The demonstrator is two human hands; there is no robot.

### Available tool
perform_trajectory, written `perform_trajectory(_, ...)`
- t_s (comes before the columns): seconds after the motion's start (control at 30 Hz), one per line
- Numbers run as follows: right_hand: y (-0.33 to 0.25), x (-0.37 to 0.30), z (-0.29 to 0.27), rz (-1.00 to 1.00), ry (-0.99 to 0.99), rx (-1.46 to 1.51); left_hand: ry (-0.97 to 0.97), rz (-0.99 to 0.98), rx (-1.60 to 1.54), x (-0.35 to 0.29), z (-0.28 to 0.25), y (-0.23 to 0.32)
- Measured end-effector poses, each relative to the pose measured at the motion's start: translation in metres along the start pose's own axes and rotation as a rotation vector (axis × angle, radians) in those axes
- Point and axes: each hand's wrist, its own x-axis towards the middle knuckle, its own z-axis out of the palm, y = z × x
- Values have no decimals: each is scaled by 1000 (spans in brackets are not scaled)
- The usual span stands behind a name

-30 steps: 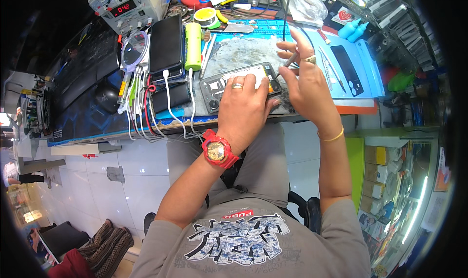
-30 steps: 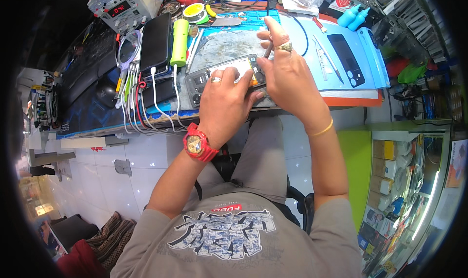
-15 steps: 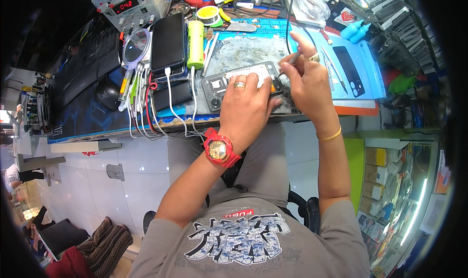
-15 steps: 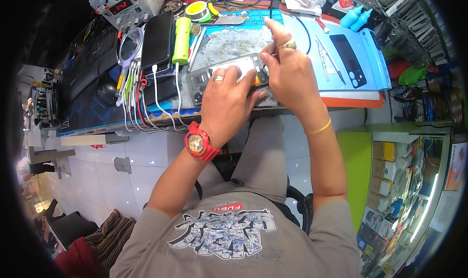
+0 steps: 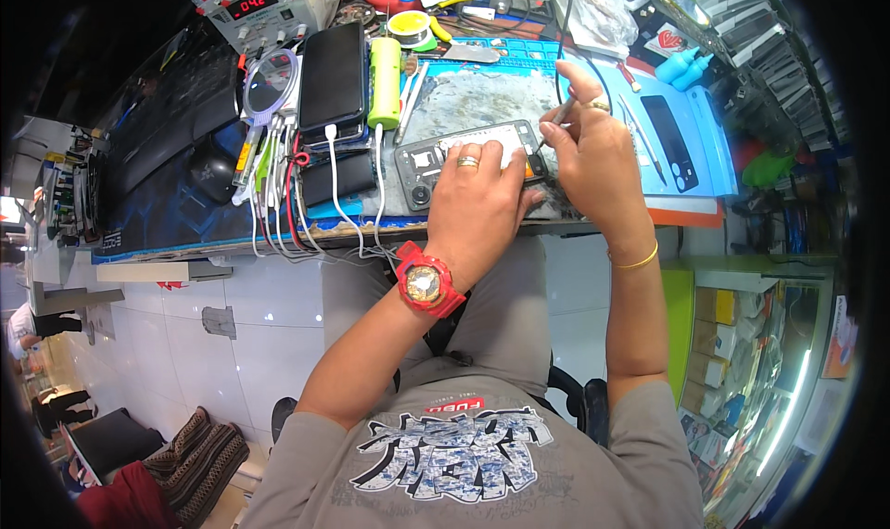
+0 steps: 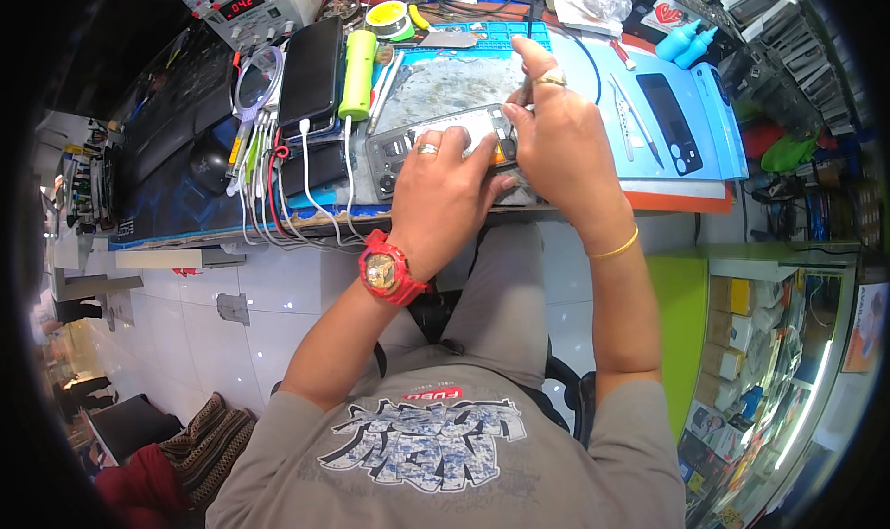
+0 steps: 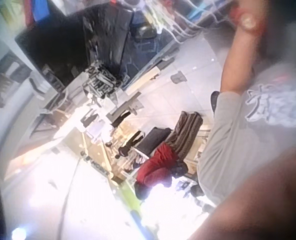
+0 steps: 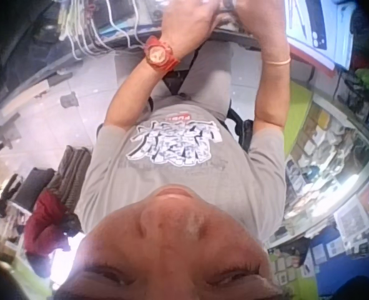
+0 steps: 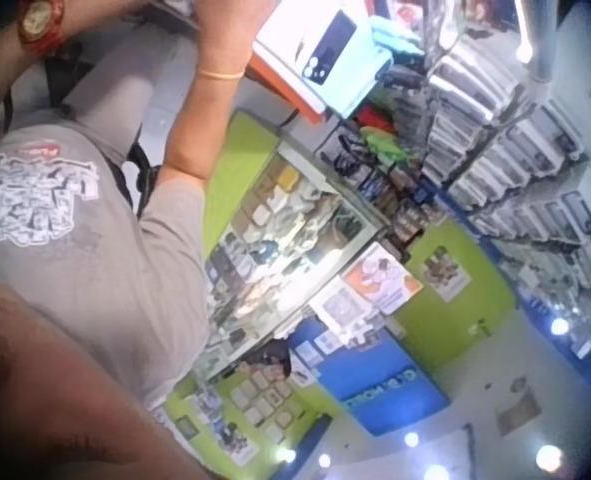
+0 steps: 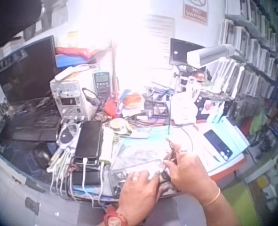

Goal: The person holds a disassembled mobile phone and uses a thin metal tool to scrape and clean the internal edges of the device's housing on a workbench.

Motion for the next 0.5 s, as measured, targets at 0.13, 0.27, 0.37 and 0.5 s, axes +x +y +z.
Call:
perform_trajectory(0.13,9,5,13,-28,104,139,1,-1,-7,0,4,0)
perform_trajectory(0.27,14,27,43,-28,91,267,-15,-9,-25,-1,2,-1)
perform_trajectory(0.37,-1,43,63,37,72,377,-13,-2,-23,-1,2,-3)
perform_trajectory(0.5,7,59,86,-84,165,331,-6,7,-49,0,4,-3)
